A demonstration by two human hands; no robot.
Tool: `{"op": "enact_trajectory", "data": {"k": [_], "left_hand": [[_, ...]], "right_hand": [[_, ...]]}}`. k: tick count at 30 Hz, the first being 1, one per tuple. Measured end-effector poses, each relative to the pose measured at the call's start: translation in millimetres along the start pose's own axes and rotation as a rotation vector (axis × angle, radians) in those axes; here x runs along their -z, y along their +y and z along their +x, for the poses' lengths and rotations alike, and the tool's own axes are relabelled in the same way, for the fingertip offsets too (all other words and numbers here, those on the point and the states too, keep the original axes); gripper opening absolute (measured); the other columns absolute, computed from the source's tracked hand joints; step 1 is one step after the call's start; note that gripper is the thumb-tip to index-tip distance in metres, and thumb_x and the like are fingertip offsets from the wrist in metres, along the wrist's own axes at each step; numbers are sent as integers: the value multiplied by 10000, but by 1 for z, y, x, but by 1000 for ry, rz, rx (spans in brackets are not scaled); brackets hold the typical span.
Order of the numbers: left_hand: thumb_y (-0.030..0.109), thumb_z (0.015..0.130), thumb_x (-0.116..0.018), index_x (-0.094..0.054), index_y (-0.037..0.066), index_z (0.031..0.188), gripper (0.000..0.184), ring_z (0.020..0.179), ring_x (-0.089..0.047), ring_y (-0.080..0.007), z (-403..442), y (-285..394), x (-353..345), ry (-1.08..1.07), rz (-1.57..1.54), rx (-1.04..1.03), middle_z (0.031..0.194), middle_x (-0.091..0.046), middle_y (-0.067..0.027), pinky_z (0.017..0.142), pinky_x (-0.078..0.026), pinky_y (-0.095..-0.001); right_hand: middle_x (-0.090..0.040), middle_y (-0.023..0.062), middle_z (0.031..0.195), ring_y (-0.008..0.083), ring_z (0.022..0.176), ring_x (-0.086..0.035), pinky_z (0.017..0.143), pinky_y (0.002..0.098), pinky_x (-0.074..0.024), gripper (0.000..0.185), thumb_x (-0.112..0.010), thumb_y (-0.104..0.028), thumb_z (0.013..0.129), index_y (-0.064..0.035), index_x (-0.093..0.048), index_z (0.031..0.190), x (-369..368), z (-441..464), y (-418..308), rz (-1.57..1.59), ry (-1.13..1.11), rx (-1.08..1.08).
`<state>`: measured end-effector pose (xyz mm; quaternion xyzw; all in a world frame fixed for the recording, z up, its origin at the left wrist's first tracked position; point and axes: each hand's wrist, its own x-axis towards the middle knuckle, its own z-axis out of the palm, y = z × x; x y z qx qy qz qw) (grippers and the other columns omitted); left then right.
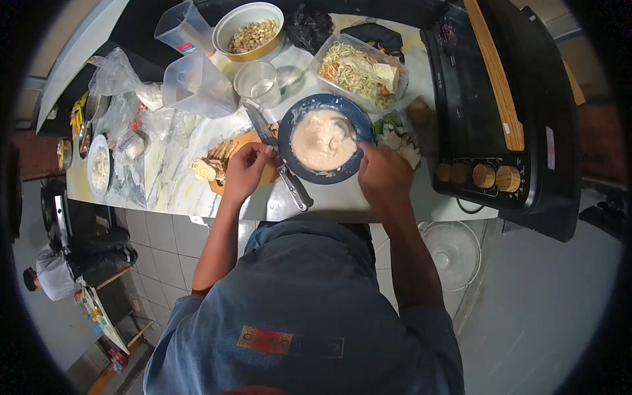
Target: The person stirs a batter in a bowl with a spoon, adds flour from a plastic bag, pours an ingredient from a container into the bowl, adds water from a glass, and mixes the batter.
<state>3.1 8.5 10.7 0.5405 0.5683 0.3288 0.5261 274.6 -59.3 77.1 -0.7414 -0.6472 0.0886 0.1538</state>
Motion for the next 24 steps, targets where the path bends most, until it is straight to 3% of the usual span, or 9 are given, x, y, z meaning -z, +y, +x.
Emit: {"op": "enact_trajectory", "data": {"k": [8, 13, 17, 22, 24], "left_hand": [[199, 939, -655, -678, 5, 948, 195, 618, -495, -55, 15, 4, -2, -49, 36, -28, 684, -594, 6, 574, -412, -236], [203, 940, -660, -676, 5, 957, 200, 627, -493, -44, 13, 7, -2, -30, 39, -32, 697, -601, 11, 572, -406, -224], [205, 942, -661, -676, 5, 967, 203, 637, -501, -40, 4, 6, 2, -3, 25, 1, 728, -627, 8, 584, -416, -215], [207, 943, -653, -676, -4, 971, 213, 648, -561, -71, 1, 5, 0, 35, 79, -3, 741, -664, -35, 608, -454, -239], [208, 943, -648, -675, -6, 973, 219, 649, -588, -91, 6, 9, -2, 45, 123, -12, 735, -672, -55, 617, -468, -254]], "right_hand": [[-655, 131, 852, 336, 826, -646, 740, 449, -517, 236, -568, -120, 861, -101, -711, 1047, -17, 18, 4, -21, 104, -60], [-627, 118, 808, 339, 800, -634, 712, 477, -492, 269, -489, -117, 885, -136, -717, 1026, -11, 26, -12, 18, -122, 94], [-629, 122, 814, 342, 798, -632, 715, 477, -486, 266, -503, -110, 876, -143, -718, 1030, 8, 15, 7, 14, -108, 241], [-652, 119, 850, 343, 849, -647, 755, 473, -500, 256, -542, -100, 850, -135, -716, 1035, 18, 27, 8, -69, -71, 16], [-660, 118, 853, 339, 853, -652, 758, 464, -507, 263, -543, -92, 843, -134, -715, 1038, 4, 35, 9, -66, -29, 38]]}}
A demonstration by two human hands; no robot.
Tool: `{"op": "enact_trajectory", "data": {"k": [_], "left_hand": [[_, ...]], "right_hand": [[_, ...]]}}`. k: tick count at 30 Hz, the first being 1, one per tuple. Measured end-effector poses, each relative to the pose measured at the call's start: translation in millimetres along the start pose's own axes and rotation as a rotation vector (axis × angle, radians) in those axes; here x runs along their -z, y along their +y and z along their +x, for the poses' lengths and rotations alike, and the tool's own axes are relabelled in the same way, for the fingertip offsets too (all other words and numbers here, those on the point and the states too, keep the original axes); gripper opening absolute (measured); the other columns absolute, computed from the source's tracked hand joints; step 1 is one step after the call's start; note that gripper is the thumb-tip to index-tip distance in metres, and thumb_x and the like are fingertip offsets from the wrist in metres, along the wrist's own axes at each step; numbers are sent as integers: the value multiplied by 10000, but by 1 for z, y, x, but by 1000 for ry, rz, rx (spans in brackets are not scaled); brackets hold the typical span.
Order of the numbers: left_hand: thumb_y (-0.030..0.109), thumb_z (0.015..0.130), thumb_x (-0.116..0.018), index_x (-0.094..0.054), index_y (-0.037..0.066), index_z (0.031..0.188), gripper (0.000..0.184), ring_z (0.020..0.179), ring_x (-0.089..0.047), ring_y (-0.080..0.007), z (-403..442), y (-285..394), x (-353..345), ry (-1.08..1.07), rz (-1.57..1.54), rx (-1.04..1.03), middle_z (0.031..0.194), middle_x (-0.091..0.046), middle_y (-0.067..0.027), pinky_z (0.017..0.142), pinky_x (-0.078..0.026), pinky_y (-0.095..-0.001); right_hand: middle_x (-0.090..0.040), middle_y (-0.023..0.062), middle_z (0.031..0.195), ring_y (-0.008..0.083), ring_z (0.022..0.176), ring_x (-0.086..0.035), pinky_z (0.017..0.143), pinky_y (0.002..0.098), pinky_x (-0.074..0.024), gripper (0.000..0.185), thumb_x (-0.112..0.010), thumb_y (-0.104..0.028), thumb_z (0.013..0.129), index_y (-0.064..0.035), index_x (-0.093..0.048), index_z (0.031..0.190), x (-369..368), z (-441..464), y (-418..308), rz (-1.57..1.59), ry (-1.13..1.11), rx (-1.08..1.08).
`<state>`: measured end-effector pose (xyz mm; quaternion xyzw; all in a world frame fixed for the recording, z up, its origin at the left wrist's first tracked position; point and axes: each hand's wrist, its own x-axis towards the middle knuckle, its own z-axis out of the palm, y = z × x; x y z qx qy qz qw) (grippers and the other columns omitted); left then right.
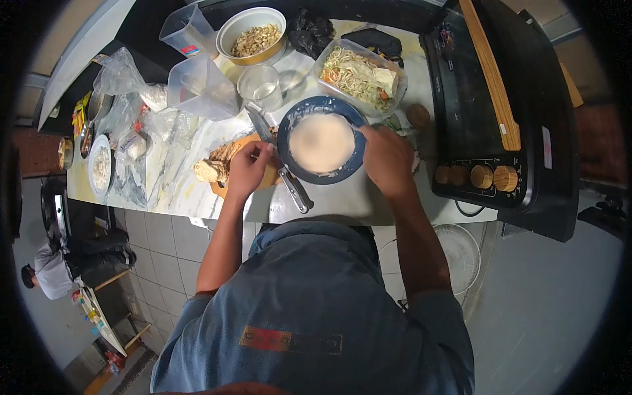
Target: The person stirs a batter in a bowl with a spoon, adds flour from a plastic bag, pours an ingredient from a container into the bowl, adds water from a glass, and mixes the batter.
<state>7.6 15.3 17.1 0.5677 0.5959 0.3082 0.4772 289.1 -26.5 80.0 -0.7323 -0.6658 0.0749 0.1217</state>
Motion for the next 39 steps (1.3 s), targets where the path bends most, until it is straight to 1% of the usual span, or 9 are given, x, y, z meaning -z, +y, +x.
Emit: {"op": "enact_trajectory", "data": {"k": [5, 7, 11, 13, 16, 20, 22, 29, 39], "left_hand": [[227, 937, -634, -703, 20, 1028, 237, 669, -649, -159, 13, -11, -10, 29, 116, -57, 751, -695, -99, 654, -500, -300], [227, 936, -635, -707, 25, 1035, 236, 672, -651, -159, 12, -15, -12, 34, 76, -71, 762, -700, -100, 657, -502, -302], [221, 937, -633, -711, 25, 1031, 232, 666, -650, -161, 7, -12, -13, 48, 57, -55, 761, -700, -99, 660, -506, -299], [213, 939, -628, -694, 19, 1062, 239, 665, -650, -155, 8, -17, -15, 32, 34, -35, 750, -694, -101, 663, -506, -294], [194, 940, -618, -650, 9, 1131, 267, 662, -648, -143, 6, -14, -15, 39, 26, -3, 727, -681, -101, 659, -503, -284], [135, 921, -606, -586, 3, 1209, 316, 663, -647, -124, 3, -7, -11, 47, -58, -11, 709, -672, -83, 639, -494, -281], [110, 904, -614, -601, 7, 1203, 316, 655, -629, -111, 1, -15, -8, 61, -77, -52, 707, -664, -60, 634, -486, -270], [44, 849, -654, -652, 7, 1184, 337, 631, -525, -47, -7, -12, 3, 41, -120, -29, 703, -609, 21, 630, -450, -215], [96, 956, -535, -625, -26, 1143, 241, 640, -597, -92, 7, -7, -2, -43, -132, 38, 714, -635, -45, 630, -478, -253]], "right_hand": [[-675, 120, 843, 334, 848, -661, 749, 437, -524, 289, -534, -61, 826, -132, -715, 1039, -22, 15, -1, 70, 67, 175], [-685, 120, 843, 336, 846, -662, 731, 426, -528, 307, -526, -44, 817, -132, -717, 1041, -16, 10, -3, 109, -33, 298], [-689, 130, 865, 340, 858, -662, 741, 436, -525, 296, -521, -61, 832, -129, -718, 1044, 9, 5, 12, 91, -74, 307], [-691, 147, 902, 354, 844, -655, 723, 457, -513, 229, -525, -161, 921, -137, -722, 1035, 23, 8, 13, 58, -89, 96], [-691, 145, 888, 340, 881, -662, 776, 463, -517, 279, -512, -116, 870, -145, -713, 1061, 1, 12, 22, 7, 21, 9], [-685, 150, 876, 344, 869, -659, 769, 458, -516, 275, -520, -109, 864, -138, -713, 1058, -13, 7, 8, 105, -67, 32], [-688, 143, 851, 346, 828, -661, 727, 444, -519, 197, -561, -145, 902, -126, -727, 1005, -11, -8, 2, 167, -9, 177], [-671, 137, 823, 337, 807, -661, 716, 463, -519, 223, -551, -117, 853, -110, -712, 1007, -1, -34, -10, 139, -124, 155], [-700, 145, 894, 349, 849, -662, 741, 462, -518, 240, -542, -157, 894, -144, -722, 1053, -6, -24, 9, -42, -3, -125]]}}
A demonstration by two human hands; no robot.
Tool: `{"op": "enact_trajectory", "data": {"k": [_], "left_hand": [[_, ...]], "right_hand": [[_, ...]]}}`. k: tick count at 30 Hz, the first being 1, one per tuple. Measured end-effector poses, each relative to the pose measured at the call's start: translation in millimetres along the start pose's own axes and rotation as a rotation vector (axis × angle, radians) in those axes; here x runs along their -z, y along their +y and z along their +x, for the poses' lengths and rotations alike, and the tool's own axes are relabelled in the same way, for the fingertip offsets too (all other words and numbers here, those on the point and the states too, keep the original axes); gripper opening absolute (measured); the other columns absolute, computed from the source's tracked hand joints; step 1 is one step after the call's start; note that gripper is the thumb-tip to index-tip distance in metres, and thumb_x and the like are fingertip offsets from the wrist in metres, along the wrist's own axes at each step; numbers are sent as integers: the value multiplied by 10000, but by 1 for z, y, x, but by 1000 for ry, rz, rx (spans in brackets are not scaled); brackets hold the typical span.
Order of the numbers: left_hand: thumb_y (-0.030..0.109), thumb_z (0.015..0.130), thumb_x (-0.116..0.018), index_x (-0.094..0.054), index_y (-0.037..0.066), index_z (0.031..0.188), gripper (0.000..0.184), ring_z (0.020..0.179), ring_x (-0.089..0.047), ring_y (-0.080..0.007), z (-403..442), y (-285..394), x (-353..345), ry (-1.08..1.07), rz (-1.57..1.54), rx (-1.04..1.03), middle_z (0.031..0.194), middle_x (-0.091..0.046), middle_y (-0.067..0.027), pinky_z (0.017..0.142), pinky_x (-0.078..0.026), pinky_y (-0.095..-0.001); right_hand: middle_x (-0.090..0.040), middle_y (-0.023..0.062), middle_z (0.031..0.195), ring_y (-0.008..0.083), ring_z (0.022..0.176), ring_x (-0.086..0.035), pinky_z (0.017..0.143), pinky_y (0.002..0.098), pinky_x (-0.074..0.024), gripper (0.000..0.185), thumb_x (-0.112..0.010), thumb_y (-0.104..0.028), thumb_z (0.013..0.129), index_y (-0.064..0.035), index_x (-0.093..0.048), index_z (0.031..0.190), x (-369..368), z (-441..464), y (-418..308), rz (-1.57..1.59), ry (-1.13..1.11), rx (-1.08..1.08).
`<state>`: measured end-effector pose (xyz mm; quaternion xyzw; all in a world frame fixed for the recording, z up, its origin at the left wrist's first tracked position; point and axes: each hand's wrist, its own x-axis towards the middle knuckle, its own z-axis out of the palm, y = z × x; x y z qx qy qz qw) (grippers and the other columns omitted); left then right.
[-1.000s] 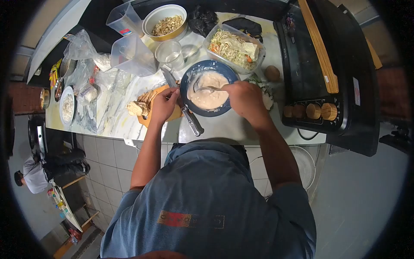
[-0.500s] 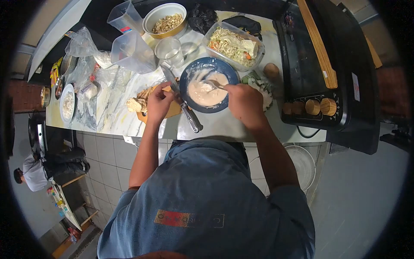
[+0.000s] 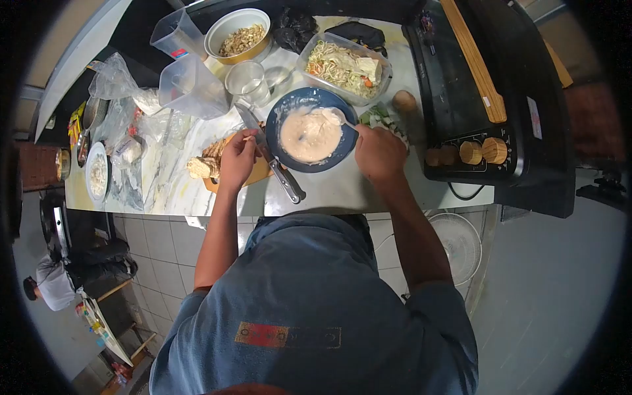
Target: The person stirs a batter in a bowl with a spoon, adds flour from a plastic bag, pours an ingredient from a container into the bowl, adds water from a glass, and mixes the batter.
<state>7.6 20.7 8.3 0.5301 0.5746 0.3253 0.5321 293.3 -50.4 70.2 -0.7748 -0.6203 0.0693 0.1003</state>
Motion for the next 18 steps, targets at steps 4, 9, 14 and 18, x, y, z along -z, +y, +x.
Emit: {"op": "enact_trajectory", "data": {"k": [4, 9, 14, 18], "left_hand": [[95, 943, -550, -614, -23, 1152, 249, 648, -598, -95, 0, -7, 1, -2, 2, -73, 716, -627, -44, 635, -476, -257], [80, 920, -558, -624, -17, 1147, 255, 647, -540, -76, 6, -22, 6, 0, 20, -145, 703, -577, -13, 625, -449, -244], [68, 920, -537, -647, -10, 1132, 251, 638, -480, -59, -1, -15, 8, -10, 22, -77, 704, -549, 7, 593, -404, -234], [74, 929, -519, -648, -8, 1134, 256, 637, -483, -57, -2, -15, 9, -33, -3, -53, 707, -552, 9, 589, -405, -237]], "right_hand": [[-700, 153, 878, 366, 813, -663, 731, 462, -520, 233, -558, -181, 887, -129, -716, 1051, -31, -13, -5, 223, -7, 0], [-692, 140, 816, 342, 723, -666, 663, 429, -520, 212, -577, -157, 874, -116, -737, 1007, -11, -33, -28, 286, 122, 76], [-662, 122, 745, 323, 695, -655, 661, 422, -524, 213, -585, -133, 854, -123, -739, 1000, -26, -41, -31, 154, 116, 112], [-670, 126, 760, 324, 726, -658, 669, 431, -524, 213, -588, -138, 849, -132, -738, 1001, -33, -18, -42, 104, 150, 43]]}}
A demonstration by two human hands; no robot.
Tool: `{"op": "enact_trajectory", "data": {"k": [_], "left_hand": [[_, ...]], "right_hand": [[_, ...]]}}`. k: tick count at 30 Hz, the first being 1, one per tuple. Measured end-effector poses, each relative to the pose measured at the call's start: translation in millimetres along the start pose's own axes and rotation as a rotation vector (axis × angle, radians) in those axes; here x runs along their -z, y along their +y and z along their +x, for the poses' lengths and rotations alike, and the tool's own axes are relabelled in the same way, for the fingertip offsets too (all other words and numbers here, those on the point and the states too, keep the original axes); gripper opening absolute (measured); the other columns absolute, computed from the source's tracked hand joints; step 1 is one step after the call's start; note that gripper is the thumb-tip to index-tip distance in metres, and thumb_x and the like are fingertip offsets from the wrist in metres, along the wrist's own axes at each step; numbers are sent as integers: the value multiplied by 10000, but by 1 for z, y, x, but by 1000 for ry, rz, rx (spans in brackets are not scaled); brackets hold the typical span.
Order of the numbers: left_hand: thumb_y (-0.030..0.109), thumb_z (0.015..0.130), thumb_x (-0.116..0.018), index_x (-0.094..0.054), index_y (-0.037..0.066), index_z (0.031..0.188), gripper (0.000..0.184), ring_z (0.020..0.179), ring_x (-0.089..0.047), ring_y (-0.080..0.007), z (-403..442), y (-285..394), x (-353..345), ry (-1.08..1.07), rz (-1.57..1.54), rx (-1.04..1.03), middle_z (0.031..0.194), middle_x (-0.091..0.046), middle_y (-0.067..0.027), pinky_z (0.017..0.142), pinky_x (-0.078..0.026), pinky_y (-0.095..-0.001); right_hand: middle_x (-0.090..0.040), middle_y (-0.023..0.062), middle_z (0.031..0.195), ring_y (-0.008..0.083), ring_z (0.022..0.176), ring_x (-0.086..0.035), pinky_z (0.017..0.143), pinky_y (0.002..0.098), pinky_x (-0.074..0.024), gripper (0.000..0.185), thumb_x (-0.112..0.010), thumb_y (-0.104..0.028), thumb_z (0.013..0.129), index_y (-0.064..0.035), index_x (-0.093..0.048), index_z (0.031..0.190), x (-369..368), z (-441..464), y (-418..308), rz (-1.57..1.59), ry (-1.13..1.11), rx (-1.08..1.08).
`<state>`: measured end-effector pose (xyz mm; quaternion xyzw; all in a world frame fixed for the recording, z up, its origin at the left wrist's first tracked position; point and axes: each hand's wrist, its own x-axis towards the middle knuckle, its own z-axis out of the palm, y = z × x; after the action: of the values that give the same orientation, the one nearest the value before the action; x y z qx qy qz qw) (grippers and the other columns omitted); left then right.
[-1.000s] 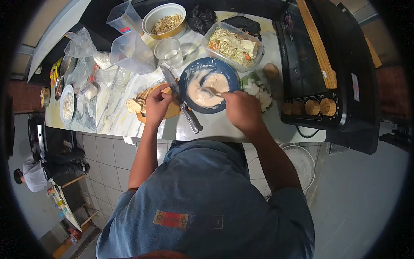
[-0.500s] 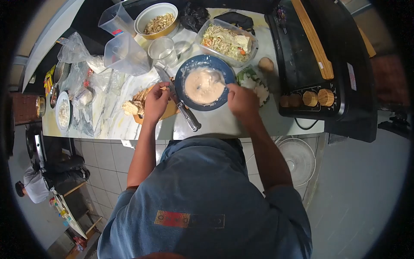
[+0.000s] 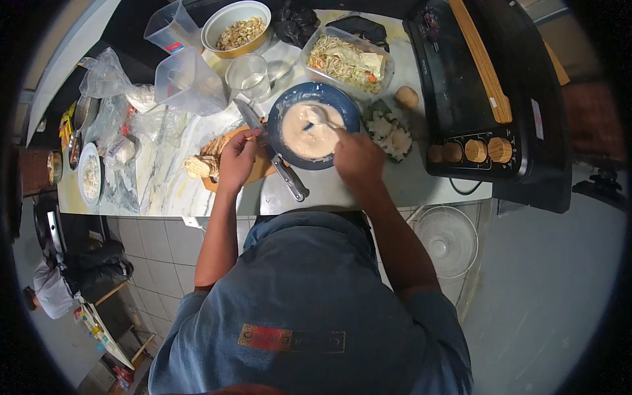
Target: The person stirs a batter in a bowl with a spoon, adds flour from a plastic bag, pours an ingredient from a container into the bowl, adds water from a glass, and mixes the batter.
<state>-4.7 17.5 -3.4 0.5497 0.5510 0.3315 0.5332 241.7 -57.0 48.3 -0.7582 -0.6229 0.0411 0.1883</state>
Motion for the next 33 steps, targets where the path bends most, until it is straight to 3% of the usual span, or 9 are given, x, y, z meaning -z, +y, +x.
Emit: {"op": "enact_trajectory", "data": {"k": [4, 6, 10, 12, 16, 19, 21, 31, 33], "left_hand": [[103, 967, -494, -651, -7, 1128, 250, 637, -494, -59, -1, 3, 5, -8, -42, 25, 715, -560, 5, 591, -411, -240], [114, 980, -487, -650, -7, 1132, 254, 638, -500, -62, -3, 1, 10, -11, -52, 18, 718, -562, 3, 592, -415, -241], [123, 994, -480, -640, -6, 1157, 263, 650, -515, -72, -1, -3, 13, -26, -84, 16, 729, -571, -1, 613, -432, -242], [123, 993, -481, -638, -6, 1163, 265, 655, -518, -75, 1, -1, 13, -25, -72, 3, 736, -574, -2, 621, -438, -243], [126, 992, -492, -635, -7, 1165, 261, 677, -527, -76, -1, 0, 12, -25, -100, 21, 763, -588, -3, 643, -447, -242], [129, 991, -499, -635, -6, 1165, 258, 691, -529, -74, -3, 2, 8, -31, -85, 22, 773, -592, -1, 652, -447, -240], [130, 991, -503, -635, -5, 1166, 257, 699, -531, -73, -4, 8, 8, -36, -51, 18, 777, -594, -1, 656, -447, -238], [127, 988, -520, -637, -5, 1151, 239, 717, -544, -78, -9, 13, -3, -44, -89, 36, 803, -612, -9, 674, -457, -240], [127, 988, -524, -637, -4, 1149, 237, 718, -546, -78, -10, 13, -3, -44, -100, 29, 807, -616, -10, 676, -459, -240]], "right_hand": [[-670, 94, 780, 327, 717, -649, 682, 456, -521, 211, -612, -176, 837, -162, -728, 1013, -1, -9, 2, 64, -57, 34], [-680, 111, 822, 324, 760, -651, 699, 454, -521, 205, -601, -179, 848, -169, -736, 1001, 26, -11, 7, 91, -216, -211], [-686, 117, 864, 329, 799, -657, 707, 454, -522, 196, -595, -179, 851, -167, -739, 983, 4, -10, 12, 57, 24, -113], [-686, 108, 876, 333, 817, -660, 713, 452, -525, 195, -596, -177, 851, -158, -736, 986, 14, -10, 3, 55, -186, -105], [-668, 111, 863, 345, 819, -652, 700, 455, -521, 172, -587, -176, 853, -149, -728, 947, 28, -10, 25, -24, -211, -153], [-657, 122, 816, 350, 799, -648, 693, 454, -517, 163, -582, -184, 854, -151, -727, 922, 10, -6, 21, 65, 24, -92], [-676, 129, 827, 349, 807, -655, 702, 452, -518, 175, -577, -199, 856, -156, -729, 932, 13, -7, 16, 21, -208, -80], [-708, 137, 889, 346, 848, -675, 748, 437, -528, 205, -578, -195, 896, -156, -748, 1003, 9, 7, 9, 67, -98, -33], [-710, 138, 900, 342, 850, -676, 756, 434, -528, 217, -564, -198, 907, -162, -744, 1023, 14, 4, 5, -7, -317, -88]]}}
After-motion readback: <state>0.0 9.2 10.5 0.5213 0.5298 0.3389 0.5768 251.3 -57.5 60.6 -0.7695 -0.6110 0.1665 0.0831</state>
